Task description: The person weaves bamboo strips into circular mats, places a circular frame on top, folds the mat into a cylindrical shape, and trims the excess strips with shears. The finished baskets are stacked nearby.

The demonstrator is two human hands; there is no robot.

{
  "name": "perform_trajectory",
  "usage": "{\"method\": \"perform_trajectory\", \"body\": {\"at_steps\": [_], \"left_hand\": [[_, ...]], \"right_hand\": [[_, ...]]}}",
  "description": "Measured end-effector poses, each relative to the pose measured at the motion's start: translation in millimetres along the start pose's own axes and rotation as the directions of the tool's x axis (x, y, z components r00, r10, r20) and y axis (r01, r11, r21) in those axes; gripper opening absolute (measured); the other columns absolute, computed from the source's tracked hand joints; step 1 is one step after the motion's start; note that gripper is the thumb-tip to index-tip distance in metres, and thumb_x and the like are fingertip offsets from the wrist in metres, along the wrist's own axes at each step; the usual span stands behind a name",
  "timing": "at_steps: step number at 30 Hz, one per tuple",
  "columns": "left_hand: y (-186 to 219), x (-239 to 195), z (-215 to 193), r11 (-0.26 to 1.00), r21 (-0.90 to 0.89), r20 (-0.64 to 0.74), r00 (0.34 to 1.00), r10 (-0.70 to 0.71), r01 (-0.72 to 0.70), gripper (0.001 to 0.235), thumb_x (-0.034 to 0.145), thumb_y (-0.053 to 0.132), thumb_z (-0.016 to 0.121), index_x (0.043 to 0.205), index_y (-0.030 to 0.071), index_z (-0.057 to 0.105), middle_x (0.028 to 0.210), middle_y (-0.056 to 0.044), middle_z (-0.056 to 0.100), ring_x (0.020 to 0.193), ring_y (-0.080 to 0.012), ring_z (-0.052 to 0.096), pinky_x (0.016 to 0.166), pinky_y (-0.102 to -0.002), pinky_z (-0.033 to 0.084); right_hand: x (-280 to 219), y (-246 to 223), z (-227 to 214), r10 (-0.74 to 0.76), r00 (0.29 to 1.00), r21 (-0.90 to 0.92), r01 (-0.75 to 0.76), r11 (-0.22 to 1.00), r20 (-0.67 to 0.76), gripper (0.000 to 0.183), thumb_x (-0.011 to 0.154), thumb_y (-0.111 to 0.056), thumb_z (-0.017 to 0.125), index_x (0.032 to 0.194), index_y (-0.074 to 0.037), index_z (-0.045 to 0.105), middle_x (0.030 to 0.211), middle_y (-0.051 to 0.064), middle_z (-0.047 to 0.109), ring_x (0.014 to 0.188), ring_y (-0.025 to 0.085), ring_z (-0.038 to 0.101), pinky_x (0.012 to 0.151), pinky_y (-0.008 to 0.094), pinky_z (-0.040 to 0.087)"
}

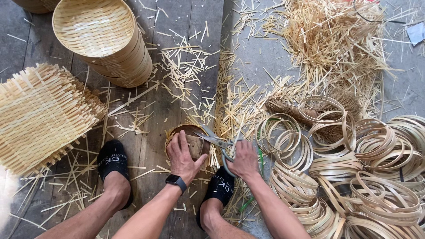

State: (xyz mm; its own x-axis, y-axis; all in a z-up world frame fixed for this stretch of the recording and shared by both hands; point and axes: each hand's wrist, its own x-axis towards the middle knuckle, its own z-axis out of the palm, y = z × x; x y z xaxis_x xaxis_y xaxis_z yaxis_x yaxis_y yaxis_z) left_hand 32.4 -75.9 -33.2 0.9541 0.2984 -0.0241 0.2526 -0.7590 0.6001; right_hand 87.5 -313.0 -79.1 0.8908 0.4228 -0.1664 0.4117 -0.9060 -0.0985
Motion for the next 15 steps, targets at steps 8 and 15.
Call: {"method": "perform_trajectory", "body": {"at_steps": [8, 15], "left_hand": [[-25, 7, -8, 0.994, -0.008, 0.200, 0.974, 0.108, -0.109, 0.125, 0.058, 0.025, 0.093, 0.156, 0.010, 0.015, 0.149, -0.019, 0.029, 0.134, -0.0431, 0.033, 0.115, -0.053, 0.032], [-18, 16, -16, 0.966, -0.103, 0.338, 0.905, 0.259, -0.238, 0.123, 0.059, 0.021, 0.092, 0.156, 0.010, 0.016, 0.151, -0.016, 0.031, 0.137, -0.0410, 0.034, 0.119, -0.049, 0.032]], "right_hand": [[16, 37, 31, -0.030, 0.995, -0.120, 0.042, 0.992, 0.100, 0.016, 0.098, -0.025, 0.065, 0.091, -0.010, 0.062, 0.081, 0.005, 0.057, 0.069, 0.015, 0.053, 0.053, 0.031, 0.049], [21, 19, 32, -0.133, 0.963, -0.094, 0.114, 0.989, -0.232, 0.039, 0.072, -0.039, 0.073, 0.075, -0.002, 0.061, 0.066, 0.012, 0.058, 0.057, 0.020, 0.051, 0.047, 0.033, 0.048]]}}
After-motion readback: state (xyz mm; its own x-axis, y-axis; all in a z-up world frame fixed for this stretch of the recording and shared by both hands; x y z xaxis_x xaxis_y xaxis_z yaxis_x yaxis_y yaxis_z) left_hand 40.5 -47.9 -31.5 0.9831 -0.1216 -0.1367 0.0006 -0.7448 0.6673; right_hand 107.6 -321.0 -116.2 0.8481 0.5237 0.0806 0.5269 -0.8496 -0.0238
